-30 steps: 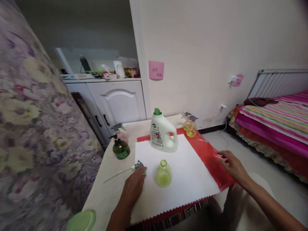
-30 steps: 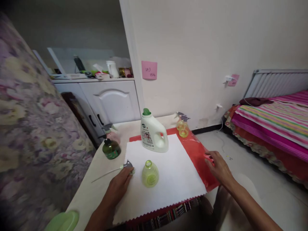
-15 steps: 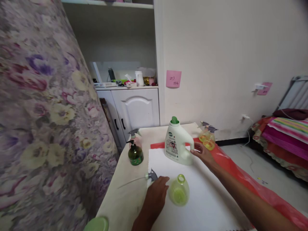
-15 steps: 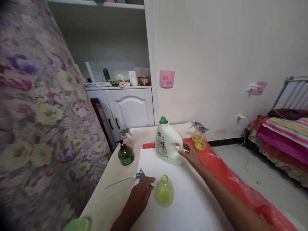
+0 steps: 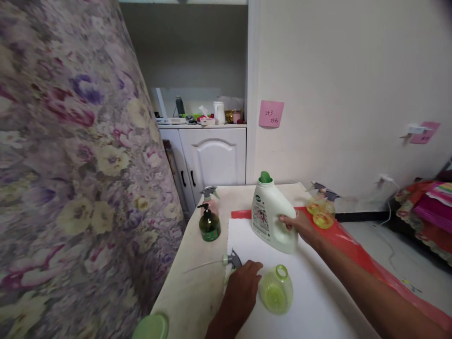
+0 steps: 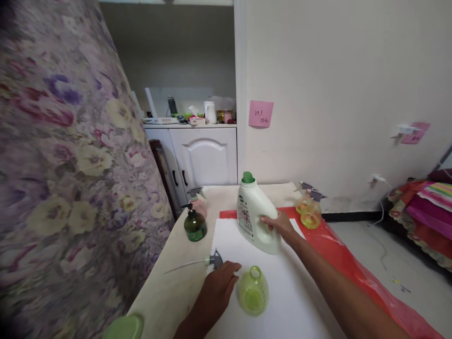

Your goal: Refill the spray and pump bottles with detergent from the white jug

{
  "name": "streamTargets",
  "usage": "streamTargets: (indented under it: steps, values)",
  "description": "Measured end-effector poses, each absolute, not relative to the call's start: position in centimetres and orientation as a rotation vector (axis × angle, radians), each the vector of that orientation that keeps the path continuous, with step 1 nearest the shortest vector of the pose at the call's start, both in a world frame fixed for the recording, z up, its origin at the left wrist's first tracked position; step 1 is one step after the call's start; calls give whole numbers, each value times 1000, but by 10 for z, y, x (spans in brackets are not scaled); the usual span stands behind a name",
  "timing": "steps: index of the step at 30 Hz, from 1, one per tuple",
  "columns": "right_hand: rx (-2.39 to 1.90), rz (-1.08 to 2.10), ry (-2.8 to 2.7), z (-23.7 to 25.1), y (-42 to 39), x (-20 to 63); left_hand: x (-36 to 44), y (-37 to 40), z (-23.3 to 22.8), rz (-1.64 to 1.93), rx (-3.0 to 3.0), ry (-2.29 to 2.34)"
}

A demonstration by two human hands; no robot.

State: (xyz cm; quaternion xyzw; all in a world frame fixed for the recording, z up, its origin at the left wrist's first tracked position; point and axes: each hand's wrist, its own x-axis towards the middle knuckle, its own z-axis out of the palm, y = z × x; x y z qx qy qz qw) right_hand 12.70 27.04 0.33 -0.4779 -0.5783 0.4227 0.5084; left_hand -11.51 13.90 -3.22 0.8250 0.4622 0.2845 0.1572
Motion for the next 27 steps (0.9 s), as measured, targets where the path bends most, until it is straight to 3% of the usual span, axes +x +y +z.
streamTargets:
  steps: [12, 27]
  values:
    - [-1251, 959, -1360, 52, 216, 156, -119, 134, -20, 1013, 2173, 1266]
    - [-1281, 1377, -1612, 111, 78, 235, -84, 122, 11, 1174, 1803, 1083]
